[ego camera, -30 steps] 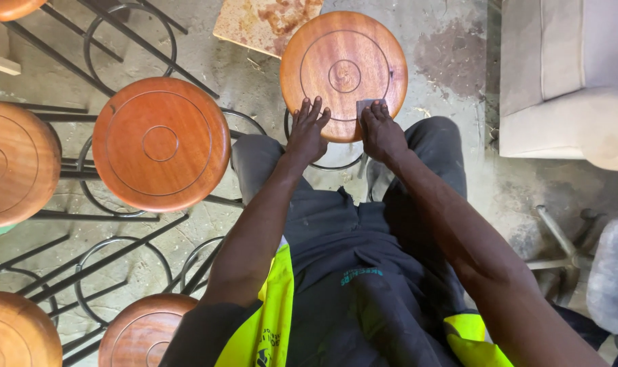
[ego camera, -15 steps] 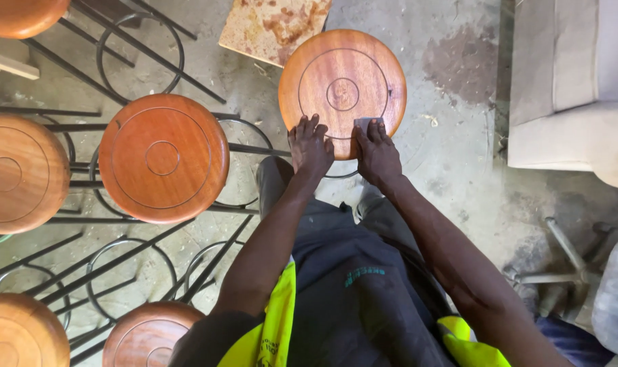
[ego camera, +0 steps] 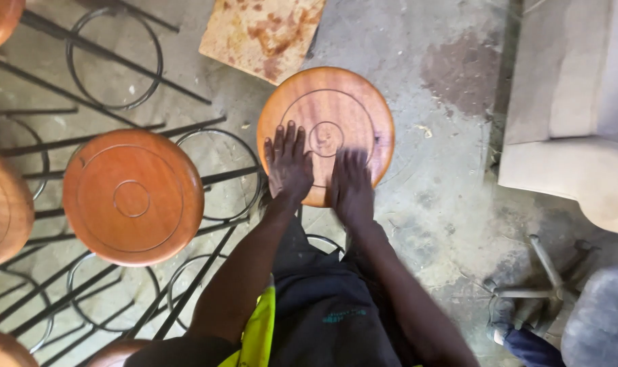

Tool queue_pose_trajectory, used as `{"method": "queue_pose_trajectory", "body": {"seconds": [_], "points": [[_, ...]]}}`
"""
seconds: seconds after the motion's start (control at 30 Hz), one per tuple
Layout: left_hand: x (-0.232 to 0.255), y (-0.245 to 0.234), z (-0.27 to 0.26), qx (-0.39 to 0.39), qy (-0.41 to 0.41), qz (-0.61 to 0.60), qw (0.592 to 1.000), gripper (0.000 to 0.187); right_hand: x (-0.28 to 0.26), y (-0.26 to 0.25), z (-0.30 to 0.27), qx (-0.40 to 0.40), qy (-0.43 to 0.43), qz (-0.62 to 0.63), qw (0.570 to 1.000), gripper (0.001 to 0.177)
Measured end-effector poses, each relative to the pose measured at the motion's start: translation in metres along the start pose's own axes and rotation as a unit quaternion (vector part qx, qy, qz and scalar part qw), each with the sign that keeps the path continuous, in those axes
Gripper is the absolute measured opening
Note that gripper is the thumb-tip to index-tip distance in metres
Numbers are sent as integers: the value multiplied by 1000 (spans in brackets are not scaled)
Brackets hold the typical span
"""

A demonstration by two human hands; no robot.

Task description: The person sands the wooden seats of stools by hand using a piece of sandpaper, moving across the surfaces with repeated strokes.

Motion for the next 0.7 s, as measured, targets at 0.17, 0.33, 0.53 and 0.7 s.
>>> {"method": "queue_pose_trajectory", "body": {"seconds": [0.17, 0.33, 0.53, 0.7], "points": [[-2, -9, -4, -3, -1, -6, 1000, 57, 28, 8, 101, 35, -8, -49, 998, 58], [-1, -8, 0, 27, -8, -4, 1000, 58, -22, -29, -39, 33, 65, -88, 993, 60], [2, -13, -1, 37, 3, -4, 999, 53, 57, 9, 90, 121, 87, -69, 986, 64], [3, -12, 7, -53, -7, 7, 999, 57, 53, -18, 85, 49, 98, -47, 993, 61]]}}
Point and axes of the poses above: each hand's wrist, its own z-axis towards the middle knuckle, its own y-axis out of the palm, x = y × z, the point moved 8 cm from there along z, towards the middle knuckle, and after that the axes turned 4 degrees about -x, right-handed, at the moved point
